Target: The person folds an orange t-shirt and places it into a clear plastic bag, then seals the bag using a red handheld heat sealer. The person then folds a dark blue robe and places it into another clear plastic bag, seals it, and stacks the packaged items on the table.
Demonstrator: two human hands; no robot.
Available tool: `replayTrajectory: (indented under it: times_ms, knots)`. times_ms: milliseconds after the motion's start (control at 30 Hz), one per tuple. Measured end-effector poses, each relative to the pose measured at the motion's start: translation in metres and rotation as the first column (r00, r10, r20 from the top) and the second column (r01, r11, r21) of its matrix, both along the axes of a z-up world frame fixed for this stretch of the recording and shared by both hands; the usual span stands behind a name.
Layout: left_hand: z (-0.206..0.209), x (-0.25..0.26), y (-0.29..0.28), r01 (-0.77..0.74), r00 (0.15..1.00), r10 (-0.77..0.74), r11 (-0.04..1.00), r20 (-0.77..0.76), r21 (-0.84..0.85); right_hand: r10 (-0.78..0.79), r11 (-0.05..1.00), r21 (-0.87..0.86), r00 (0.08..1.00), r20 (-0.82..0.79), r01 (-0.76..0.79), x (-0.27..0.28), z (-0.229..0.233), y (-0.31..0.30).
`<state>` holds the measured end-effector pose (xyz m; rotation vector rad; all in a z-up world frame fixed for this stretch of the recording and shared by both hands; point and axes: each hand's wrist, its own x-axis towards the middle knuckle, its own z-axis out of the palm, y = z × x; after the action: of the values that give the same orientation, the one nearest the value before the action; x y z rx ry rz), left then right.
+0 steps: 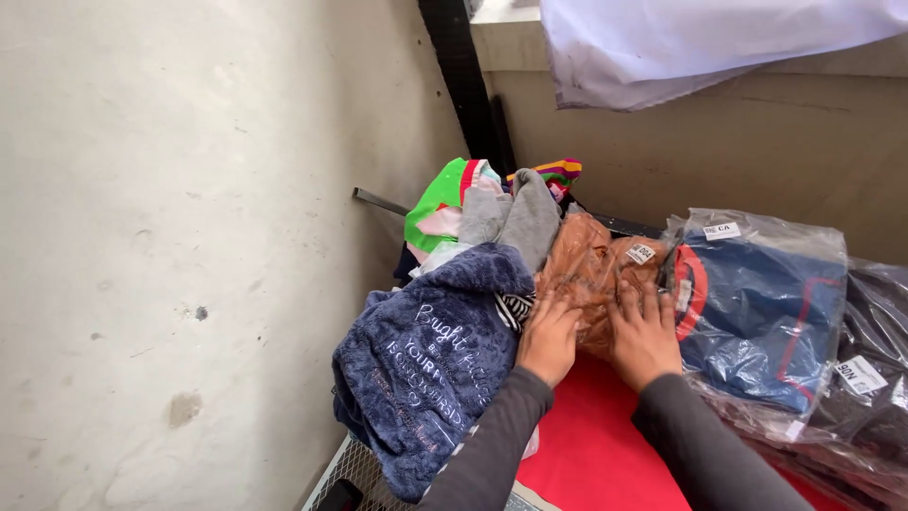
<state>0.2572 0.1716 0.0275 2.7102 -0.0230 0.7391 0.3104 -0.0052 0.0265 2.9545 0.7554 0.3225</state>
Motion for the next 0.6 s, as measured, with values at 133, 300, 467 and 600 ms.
replayTrajectory:
  times_ms: [133, 300, 467, 600]
  knots:
    - [0.069, -0.057, 0.02, -0.463, 0.861, 0.357, 0.843, 0.362, 0.272, 0.484, 0.638, 0.586, 0.852, 0.197, -0.498, -0.075, 0.056, -0.009]
    - [0.088, -0.06, 0.056, -0.451, 0.892, 0.447, 0.878, 0.061, 0.162, 0.382, 0.712, 0.697, 0.786, -0.486, 0.085, -0.147, 0.001, -0.023]
    - [0.189, -0.124, -0.016, -0.003, 0.98, 0.035, 0.987, 0.196, -0.16, 0.256, 0.461, 0.704, 0.678, -0.689, 0.541, -0.175, 0.03, -0.042]
    - [0.24, -0.174, -0.066, 0.455, 0.874, -0.302, 0.233, 0.381, -0.859, 0.317, 0.13, 0.812, 0.752, -0.578, 0.569, -0.173, -0.004, -0.094]
